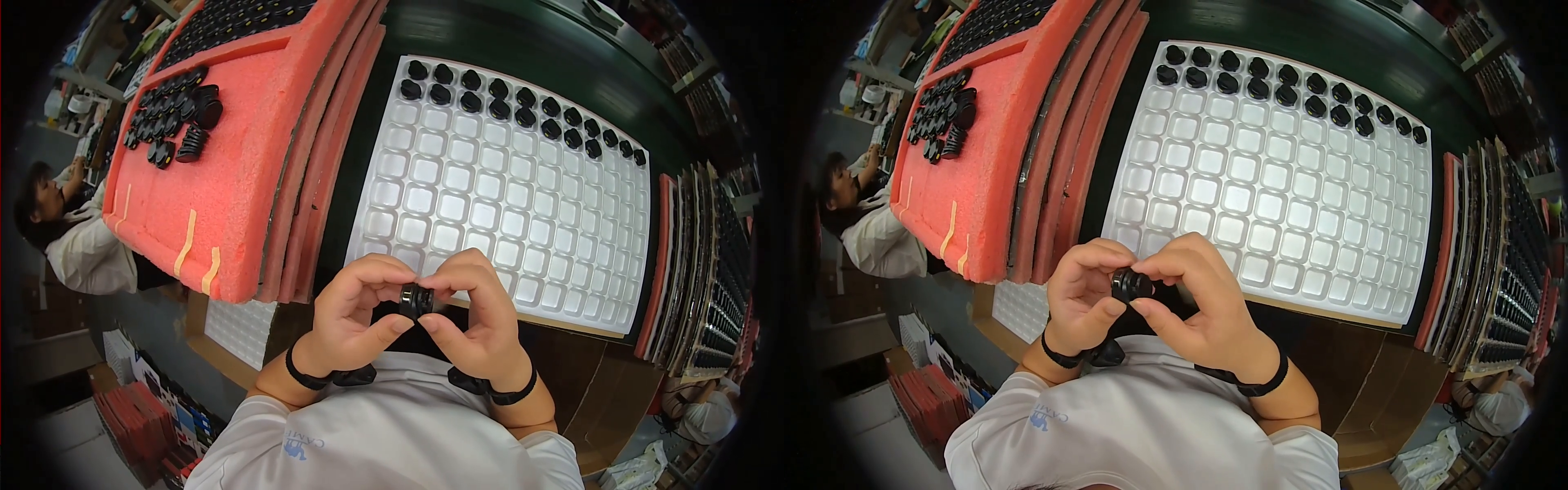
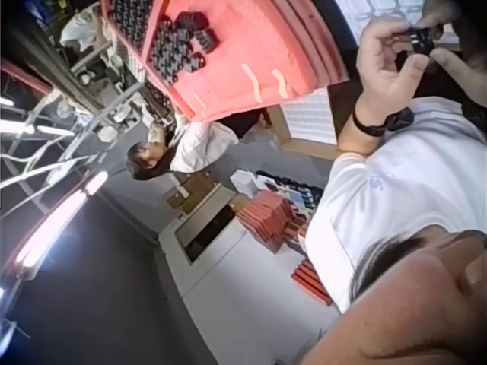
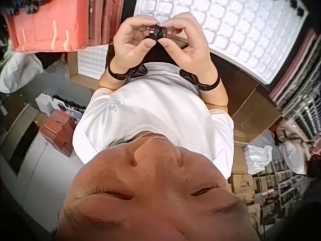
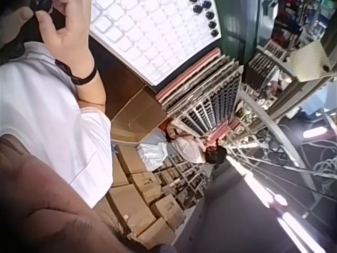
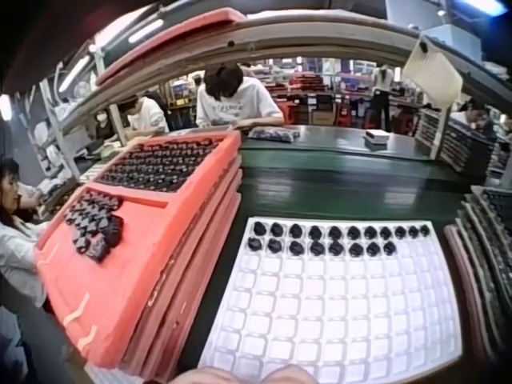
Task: The person picks up black components from a pink foam tray, joins two pieces together by hand, and places the assembled unit into a white plastic tray.
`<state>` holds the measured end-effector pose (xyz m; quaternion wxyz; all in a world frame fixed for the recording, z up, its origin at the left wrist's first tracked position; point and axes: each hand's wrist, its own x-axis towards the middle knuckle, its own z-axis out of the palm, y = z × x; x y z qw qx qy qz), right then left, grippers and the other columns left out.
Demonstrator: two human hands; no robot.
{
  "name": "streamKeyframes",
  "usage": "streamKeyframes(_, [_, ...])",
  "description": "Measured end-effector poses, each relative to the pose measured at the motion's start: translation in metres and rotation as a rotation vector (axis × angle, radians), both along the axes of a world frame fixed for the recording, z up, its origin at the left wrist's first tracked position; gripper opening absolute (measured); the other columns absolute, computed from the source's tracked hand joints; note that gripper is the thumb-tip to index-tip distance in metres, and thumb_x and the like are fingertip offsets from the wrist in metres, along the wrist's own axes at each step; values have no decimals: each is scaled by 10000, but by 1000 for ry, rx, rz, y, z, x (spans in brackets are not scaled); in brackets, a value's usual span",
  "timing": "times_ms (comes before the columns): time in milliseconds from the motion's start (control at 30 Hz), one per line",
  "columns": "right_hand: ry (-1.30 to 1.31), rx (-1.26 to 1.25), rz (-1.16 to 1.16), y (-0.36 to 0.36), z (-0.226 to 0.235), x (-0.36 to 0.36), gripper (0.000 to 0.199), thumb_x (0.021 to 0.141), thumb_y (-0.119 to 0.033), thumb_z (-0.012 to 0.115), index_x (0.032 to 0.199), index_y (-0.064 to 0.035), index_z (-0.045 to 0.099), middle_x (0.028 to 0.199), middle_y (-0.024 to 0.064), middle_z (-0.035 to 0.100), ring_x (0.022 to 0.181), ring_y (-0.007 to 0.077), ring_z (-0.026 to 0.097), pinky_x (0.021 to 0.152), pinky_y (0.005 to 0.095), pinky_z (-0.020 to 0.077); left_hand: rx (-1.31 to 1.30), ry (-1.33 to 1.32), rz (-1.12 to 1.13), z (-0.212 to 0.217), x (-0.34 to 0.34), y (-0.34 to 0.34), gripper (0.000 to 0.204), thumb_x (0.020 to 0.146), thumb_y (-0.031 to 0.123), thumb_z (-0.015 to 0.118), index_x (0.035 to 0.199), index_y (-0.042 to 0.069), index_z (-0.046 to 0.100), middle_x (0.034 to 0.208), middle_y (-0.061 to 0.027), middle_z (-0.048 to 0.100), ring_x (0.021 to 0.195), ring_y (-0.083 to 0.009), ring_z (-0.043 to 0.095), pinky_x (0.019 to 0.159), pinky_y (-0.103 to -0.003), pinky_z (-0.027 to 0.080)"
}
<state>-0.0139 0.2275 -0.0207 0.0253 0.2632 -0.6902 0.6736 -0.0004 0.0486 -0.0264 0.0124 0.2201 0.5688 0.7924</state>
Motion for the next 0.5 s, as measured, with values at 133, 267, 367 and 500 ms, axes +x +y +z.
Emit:
streamKeyframes(133, [2, 27, -4, 1, 5, -1, 296, 774, -85, 687, 1033, -9, 566, 882, 75, 526, 786, 168, 485, 707, 283, 414, -49, -28, -28, -1, 0, -3, 401, 833, 51, 664, 1165, -51, 466, 1105, -160, 510, 1010, -207, 553, 860, -304, 480])
streamKeyframes(267, [40, 149, -41, 13, 13, -7, 281, 763, -30, 668, 1027, -18, 573, 894, 88, 539, 804, 186, 498, 717, 294, 422, -171, -24, 6, -2, -6, 4, 393, 831, 92, 672, 1156, -33, 490, 1105, -152, 528, 1000, -213, 560, 859, -315, 475])
streamKeyframes(367, [94, 313, -115, 35, 19, -18, 275, 757, 5, 653, 1018, -25, 575, 896, 88, 545, 806, 191, 505, 713, 290, 424, -374, 36, 66, -4, -13, 8, 392, 808, 108, 691, 1139, -14, 519, 1108, -146, 540, 987, -235, 569, 851, -339, 475])
streamKeyframes(500, [84, 623, -272, 83, 26, -42, 240, 772, 16, 638, 999, -23, 568, 902, 74, 555, 805, 174, 525, 701, 272, 427, -907, 341, 92, -14, -20, 11, 380, 761, 140, 708, 1093, 18, 570, 1116, -133, 552, 992, -291, 554, 852, -387, 457])
